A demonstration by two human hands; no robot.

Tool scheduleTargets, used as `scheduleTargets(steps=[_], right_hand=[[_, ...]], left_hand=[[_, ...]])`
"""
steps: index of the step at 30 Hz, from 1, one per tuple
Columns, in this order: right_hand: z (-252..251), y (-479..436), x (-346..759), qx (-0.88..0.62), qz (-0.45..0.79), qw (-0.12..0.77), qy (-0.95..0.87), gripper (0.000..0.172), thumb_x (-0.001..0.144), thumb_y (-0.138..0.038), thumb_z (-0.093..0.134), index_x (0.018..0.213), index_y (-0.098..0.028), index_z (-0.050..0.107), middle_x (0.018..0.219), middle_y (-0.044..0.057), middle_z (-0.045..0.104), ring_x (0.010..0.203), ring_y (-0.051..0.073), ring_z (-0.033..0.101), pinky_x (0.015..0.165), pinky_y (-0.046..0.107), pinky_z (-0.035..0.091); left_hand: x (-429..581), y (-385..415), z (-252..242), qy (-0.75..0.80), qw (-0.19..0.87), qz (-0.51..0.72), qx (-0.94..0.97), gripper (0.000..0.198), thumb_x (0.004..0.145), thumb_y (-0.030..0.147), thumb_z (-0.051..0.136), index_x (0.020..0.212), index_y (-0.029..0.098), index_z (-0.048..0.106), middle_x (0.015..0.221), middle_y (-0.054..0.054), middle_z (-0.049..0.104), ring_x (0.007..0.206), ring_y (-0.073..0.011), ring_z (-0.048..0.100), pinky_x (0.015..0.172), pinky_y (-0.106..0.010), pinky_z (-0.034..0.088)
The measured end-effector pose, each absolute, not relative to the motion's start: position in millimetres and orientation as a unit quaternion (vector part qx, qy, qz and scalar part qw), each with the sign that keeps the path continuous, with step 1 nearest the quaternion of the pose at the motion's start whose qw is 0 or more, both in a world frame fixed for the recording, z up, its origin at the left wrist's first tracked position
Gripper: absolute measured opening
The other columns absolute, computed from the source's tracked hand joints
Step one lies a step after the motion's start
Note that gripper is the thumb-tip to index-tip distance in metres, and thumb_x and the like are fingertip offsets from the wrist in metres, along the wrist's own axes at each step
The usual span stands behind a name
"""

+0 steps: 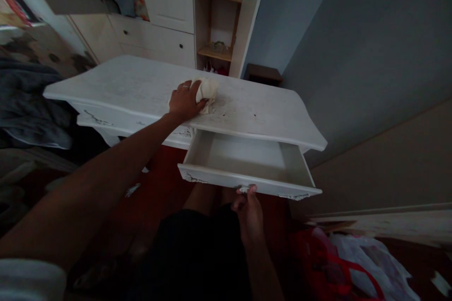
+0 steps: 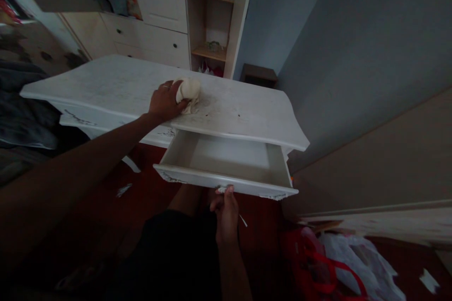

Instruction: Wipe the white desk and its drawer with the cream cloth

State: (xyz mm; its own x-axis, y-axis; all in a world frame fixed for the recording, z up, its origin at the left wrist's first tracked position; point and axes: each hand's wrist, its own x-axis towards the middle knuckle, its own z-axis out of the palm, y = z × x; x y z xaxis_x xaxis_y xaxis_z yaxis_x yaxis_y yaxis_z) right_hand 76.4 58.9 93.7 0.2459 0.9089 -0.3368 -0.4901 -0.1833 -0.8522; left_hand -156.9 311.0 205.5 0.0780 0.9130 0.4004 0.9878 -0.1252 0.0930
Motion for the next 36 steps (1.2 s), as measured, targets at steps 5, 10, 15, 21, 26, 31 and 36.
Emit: scheduleTargets(steps=[5,10,15,21,26,31,36], right_hand=[[89.1,90.4,78.3,-0.512,0.568,0.609,-0.210,0.054,0.079,-0.071,0.059,0.077,-0.017,0.063,0.049,-0.006,0.051,0.043,0.008,0.043,0.047,0.024,0.035],[86.6,122.5,76.1,-0.478,0.574,0.635,-0.196,0.054,0.072,-0.071,0.066,0.078,-0.018,0.059,0.054,-0.007,0.056,0.041,0.007,0.041,0.045,0.023,0.035],[87.9,150.6,72.1,-0.466,0.580,0.642,-0.186,0.051,0.076,-0.068,0.064,0.075,-0.018,0.058,0.049,-0.007,0.052,0.040,0.006,0.039,0.044,0.023,0.033],[87.4,183.9,71.8,-0.462,0.561,0.660,-0.191,0.048,0.081,-0.066,0.061,0.072,-0.019,0.056,0.043,-0.009,0.045,0.039,0.006,0.037,0.045,0.023,0.032],[81.3,204.7,70.0,-0.410,0.559,0.700,-0.172,0.044,0.077,-0.062,0.068,0.074,-0.020,0.056,0.051,-0.009,0.051,0.042,0.006,0.038,0.046,0.022,0.033],[73.6,215.1,69.4,-0.381,0.545,0.712,-0.227,0.044,0.079,-0.065,0.064,0.075,-0.022,0.055,0.050,-0.010,0.043,0.044,0.007,0.036,0.049,0.023,0.037],[65.9,215.3,74.7,-0.406,0.534,0.692,-0.267,0.048,0.077,-0.070,0.062,0.077,-0.022,0.056,0.049,-0.010,0.041,0.043,0.007,0.034,0.049,0.025,0.035]], left_hand=[[-155.9,309.6,206.6,-0.648,0.097,-0.199,-0.729,0.071,0.092,0.057,0.037,0.151,0.019,0.025,0.150,-0.019,0.037,0.134,-0.0384,0.037,0.103,-0.050,0.035],[-154.8,308.2,208.4,-0.650,0.094,-0.206,-0.726,0.069,0.091,0.055,0.040,0.150,0.021,0.028,0.150,-0.017,0.038,0.135,-0.0369,0.037,0.104,-0.049,0.035],[-155.7,308.4,209.1,-0.648,0.093,-0.212,-0.726,0.067,0.091,0.054,0.043,0.148,0.022,0.030,0.149,-0.016,0.040,0.135,-0.0353,0.037,0.103,-0.048,0.037],[-156.2,311.2,209.1,-0.643,0.092,-0.216,-0.729,0.067,0.090,0.054,0.046,0.147,0.021,0.032,0.148,-0.017,0.041,0.133,-0.0355,0.039,0.102,-0.049,0.038],[-156.2,311.1,208.5,-0.640,0.093,-0.226,-0.728,0.066,0.089,0.051,0.048,0.146,0.022,0.033,0.147,-0.016,0.043,0.132,-0.0352,0.040,0.102,-0.049,0.037],[-157.3,311.2,207.6,-0.638,0.098,-0.226,-0.730,0.066,0.088,0.050,0.049,0.146,0.021,0.035,0.146,-0.017,0.043,0.131,-0.0349,0.041,0.101,-0.049,0.038],[-156.9,311.5,207.6,-0.640,0.099,-0.222,-0.729,0.067,0.088,0.050,0.051,0.146,0.021,0.035,0.147,-0.017,0.043,0.132,-0.0351,0.041,0.102,-0.049,0.038]])
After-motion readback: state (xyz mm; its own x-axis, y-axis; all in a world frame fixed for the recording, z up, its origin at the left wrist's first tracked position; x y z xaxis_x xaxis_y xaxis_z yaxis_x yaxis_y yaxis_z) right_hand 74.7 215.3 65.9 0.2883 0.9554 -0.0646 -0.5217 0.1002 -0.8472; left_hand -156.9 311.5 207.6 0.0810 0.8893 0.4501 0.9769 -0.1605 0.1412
